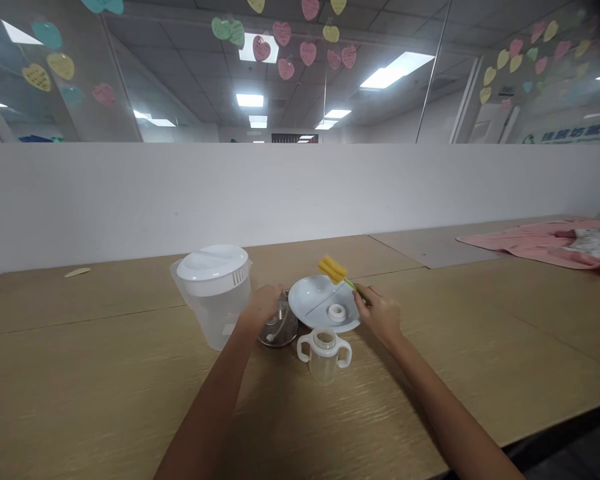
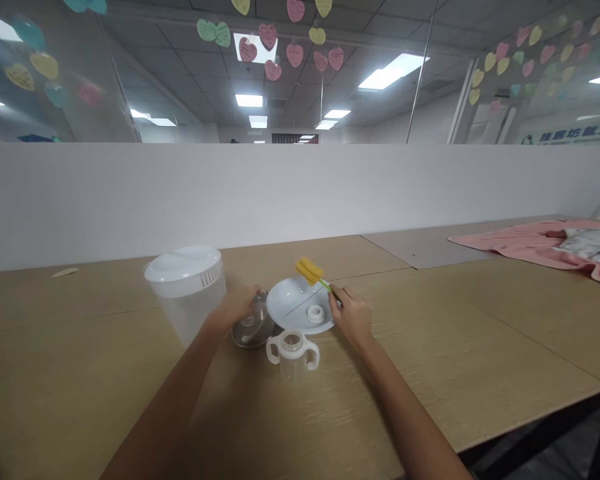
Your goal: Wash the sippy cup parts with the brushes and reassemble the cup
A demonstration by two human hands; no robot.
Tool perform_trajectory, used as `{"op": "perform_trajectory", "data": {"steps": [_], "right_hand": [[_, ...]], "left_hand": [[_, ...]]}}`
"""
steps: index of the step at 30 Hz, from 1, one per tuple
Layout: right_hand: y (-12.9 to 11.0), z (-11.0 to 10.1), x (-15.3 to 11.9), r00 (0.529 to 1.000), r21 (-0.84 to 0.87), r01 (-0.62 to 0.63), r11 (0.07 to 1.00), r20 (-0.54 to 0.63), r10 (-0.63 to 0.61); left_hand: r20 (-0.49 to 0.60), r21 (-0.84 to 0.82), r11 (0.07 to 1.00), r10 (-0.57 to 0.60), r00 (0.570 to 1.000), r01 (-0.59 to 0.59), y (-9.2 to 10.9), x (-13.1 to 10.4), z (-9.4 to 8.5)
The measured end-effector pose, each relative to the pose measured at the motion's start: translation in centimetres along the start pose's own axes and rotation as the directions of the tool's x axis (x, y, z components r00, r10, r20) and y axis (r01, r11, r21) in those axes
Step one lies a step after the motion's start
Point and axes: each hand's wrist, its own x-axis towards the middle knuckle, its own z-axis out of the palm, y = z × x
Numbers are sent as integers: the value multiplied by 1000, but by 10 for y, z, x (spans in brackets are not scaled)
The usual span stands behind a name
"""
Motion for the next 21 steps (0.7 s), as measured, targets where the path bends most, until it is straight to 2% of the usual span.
{"op": "perform_trajectory", "data": {"steps": [4, 9, 12, 14, 18, 21], "right_hand": [[7, 0, 1, 998, -64, -21, 998, 62, 25], [14, -4, 6, 1000, -130, -7, 991, -10, 6], [16, -7, 9, 999, -119, -22, 993, -50, 17], [17, -7, 11, 997, -101, -52, 993, -69, 45], [17, -5, 10, 993, -83, -83, 993, -87, 76], [15, -3, 10, 994, -66, -81, 994, -84, 76]], "left_hand": [[-2, 31, 999, -25, 1000, 25, 3, -2, 6], [4, 52, 998, -36, 999, 36, 12, -7, -3], [-22, 44, 999, 23, 999, -22, 25, -6, -14], [-32, 5, 994, 111, 993, -111, 39, -2, -16], [7, -181, 935, 312, 950, -306, 66, 11, 3], [92, -268, 915, 335, 938, -300, 76, 20, 25]]}}
